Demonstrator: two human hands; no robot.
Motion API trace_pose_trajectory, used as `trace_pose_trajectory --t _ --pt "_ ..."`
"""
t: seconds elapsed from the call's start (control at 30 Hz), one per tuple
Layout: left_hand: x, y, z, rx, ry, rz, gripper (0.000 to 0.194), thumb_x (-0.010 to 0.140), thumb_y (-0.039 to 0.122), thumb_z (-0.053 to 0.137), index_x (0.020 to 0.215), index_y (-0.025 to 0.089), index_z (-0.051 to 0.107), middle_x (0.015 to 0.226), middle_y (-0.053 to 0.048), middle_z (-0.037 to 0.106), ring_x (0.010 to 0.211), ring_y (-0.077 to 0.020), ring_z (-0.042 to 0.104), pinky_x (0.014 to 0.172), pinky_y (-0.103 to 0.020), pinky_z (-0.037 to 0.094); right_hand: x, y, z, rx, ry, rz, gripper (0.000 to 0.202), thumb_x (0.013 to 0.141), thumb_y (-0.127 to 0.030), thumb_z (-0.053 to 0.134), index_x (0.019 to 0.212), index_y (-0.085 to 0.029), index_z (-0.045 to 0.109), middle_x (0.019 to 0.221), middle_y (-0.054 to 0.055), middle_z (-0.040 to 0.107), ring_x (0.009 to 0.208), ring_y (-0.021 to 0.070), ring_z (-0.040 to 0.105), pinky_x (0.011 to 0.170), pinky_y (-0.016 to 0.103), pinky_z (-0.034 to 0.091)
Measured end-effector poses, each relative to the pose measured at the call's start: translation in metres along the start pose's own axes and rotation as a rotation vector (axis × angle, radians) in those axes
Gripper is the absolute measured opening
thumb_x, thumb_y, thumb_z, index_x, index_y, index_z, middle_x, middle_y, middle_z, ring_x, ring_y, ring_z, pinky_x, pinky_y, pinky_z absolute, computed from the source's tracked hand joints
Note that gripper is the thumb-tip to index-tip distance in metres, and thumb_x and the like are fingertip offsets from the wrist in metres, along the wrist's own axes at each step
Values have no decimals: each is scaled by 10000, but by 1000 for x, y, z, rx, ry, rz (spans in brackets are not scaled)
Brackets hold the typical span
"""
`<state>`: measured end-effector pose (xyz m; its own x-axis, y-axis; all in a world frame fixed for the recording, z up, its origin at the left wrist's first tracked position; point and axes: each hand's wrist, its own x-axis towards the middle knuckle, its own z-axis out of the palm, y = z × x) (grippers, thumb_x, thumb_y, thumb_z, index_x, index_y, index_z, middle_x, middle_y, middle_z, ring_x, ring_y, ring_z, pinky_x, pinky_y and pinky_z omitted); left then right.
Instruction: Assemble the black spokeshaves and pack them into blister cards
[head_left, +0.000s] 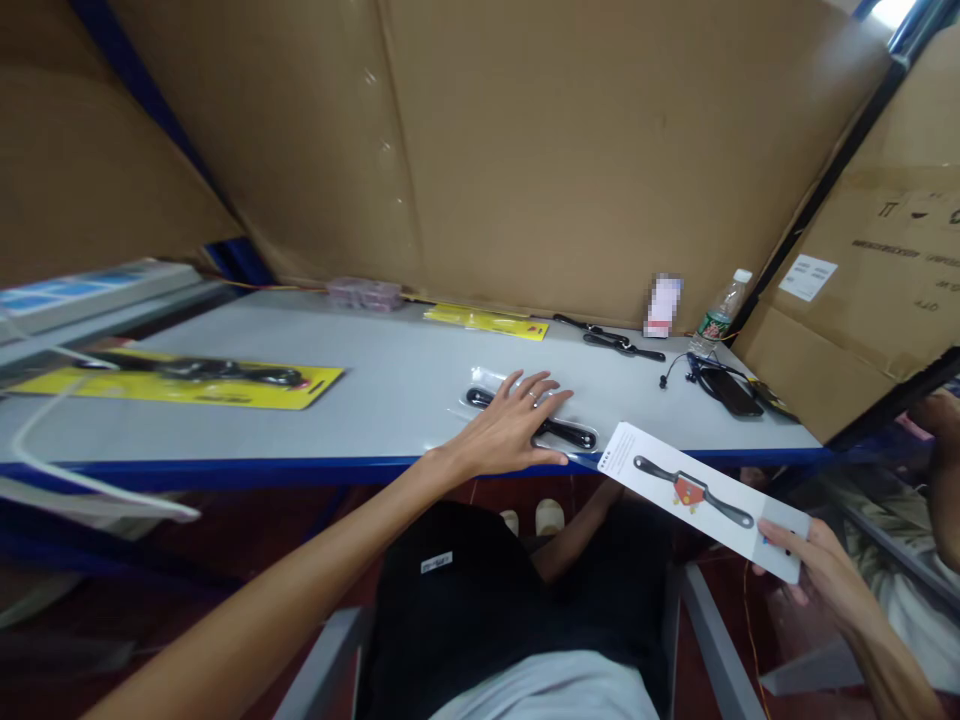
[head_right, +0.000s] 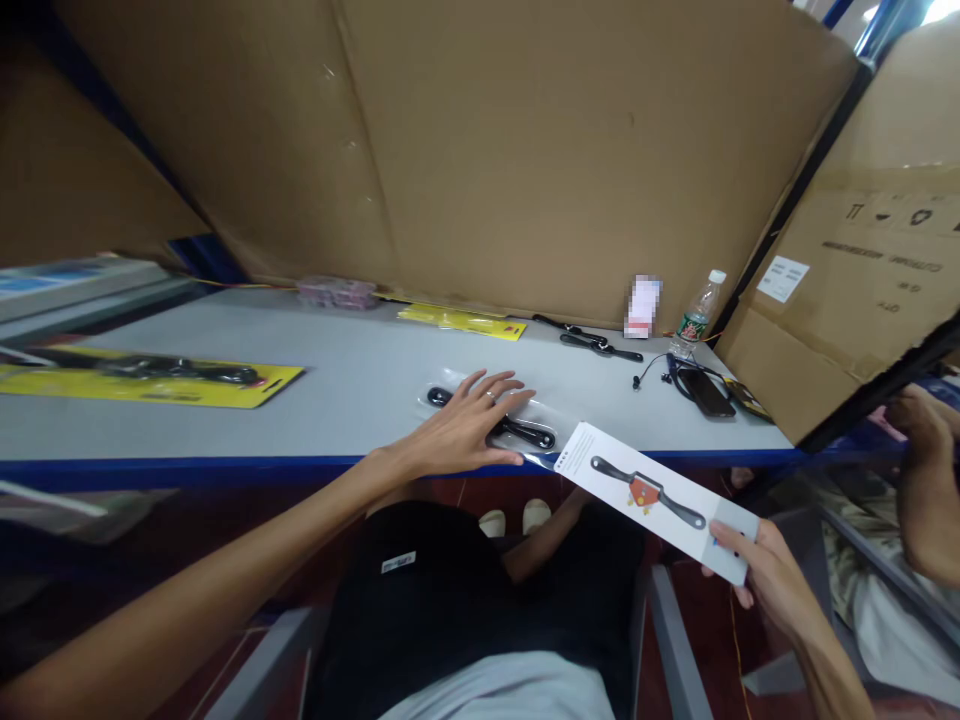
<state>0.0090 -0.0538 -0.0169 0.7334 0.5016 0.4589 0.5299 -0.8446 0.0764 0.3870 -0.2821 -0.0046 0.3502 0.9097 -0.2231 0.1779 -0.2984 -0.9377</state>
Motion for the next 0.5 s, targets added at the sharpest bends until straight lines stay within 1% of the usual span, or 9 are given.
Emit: trace_pose_trajectory --t 0.13,0.33,0.43,0.5 --pt "0 0 0 4 -4 1 933 832 834 502 1508 199 397 1412 -180 524 1460 -384 333 1215 -625 165 5 -5 -1 11 -55 1 565 707 -621 795 884 -91 713 538 91 673 384 108 484 282 156 313" --pt "1 -1 0 -21 -4 11 894 837 816 523 1500 225 426 1369 -163 542 1421 -375 381 1206 -625 191 18 -4 -2 34 -100 -8 566 681 -623 807 833 -86 708 515 95 667 341 88 457 277 151 293" --pt "1 -1 0 -33 -1 8 880 840 804 536 1503 235 433 1369 -158 542 1418 -378 379 1204 -630 190 25 -1 8 71 -106 -4 561 658 -604 829 855 -94 706 526 88 672 354 108 488 276 159 283" --pt "1 -1 0 -36 -16 5 878 839 800 542 1500 229 441 1368 -163 543 1406 -380 392 1201 -629 196 30 1 20 106 -94 -11 561 675 -599 822 898 -98 703 523 75 668 353 105 480 280 158 261"
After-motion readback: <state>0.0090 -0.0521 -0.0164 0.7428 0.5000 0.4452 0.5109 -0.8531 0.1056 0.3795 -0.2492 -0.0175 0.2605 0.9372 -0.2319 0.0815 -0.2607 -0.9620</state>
